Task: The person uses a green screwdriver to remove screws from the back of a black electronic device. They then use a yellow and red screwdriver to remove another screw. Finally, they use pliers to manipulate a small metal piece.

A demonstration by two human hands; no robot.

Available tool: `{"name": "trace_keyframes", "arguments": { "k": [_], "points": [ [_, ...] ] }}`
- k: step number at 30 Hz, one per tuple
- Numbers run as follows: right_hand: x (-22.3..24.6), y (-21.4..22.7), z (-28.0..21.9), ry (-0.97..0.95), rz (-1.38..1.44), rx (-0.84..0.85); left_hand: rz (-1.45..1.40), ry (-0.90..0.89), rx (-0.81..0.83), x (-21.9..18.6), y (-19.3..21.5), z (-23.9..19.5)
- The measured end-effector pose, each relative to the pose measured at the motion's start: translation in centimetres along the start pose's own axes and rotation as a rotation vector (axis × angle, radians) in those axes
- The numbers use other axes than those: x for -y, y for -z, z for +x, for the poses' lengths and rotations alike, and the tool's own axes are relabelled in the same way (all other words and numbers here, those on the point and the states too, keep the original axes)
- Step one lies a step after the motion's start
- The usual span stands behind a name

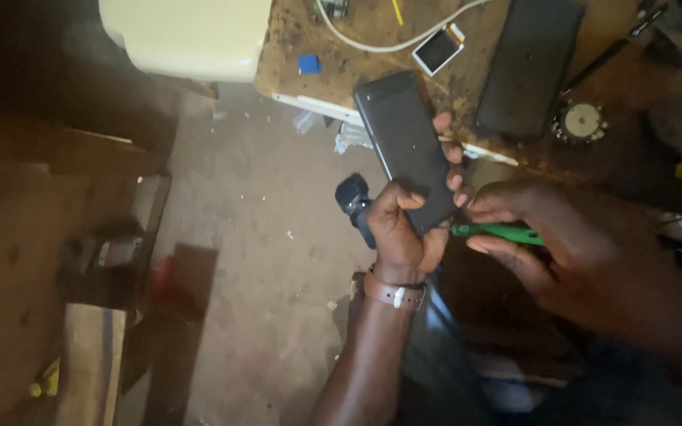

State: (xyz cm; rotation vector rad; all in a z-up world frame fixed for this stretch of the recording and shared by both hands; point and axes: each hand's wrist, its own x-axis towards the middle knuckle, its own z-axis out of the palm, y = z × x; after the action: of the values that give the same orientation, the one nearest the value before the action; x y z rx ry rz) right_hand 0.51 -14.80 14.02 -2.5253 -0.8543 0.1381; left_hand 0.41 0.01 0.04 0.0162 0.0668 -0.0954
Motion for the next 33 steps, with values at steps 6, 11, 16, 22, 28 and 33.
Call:
{"name": "trace_keyframes", "arguments": {
  "k": [6,11,16,22,28,33],
  "points": [
    [0.7,0.6,0.3,-0.017,0.148,0.018,-0.024,-0.016,-0.051,1.3,1.6,-0.1],
    [-0.2,0.4,0.0,-0.031,0.147,0.078,-0.015,0.012,0.003,0.5,0.3,-0.2],
    [0.9,0.7,0.6,0.041,0.019,0.019,0.01,0.017,-0.023,0.8,0.3,-0.1],
    [0.9,0.2,-0.1,-0.135,0.05,0.017,0.006,0.024,-0.01,1.5,0.3,-0.2],
    [0.7,1.0,0.8,-0.047,0.153,0.084,0.072,-0.015,-0.009,1.4,0.6,-0.1],
    [0.3,0.8,0.4,-0.144,0.173,0.088,0.055,-0.017,-0.03,1.2,0.6,-0.1]
  ]
}}
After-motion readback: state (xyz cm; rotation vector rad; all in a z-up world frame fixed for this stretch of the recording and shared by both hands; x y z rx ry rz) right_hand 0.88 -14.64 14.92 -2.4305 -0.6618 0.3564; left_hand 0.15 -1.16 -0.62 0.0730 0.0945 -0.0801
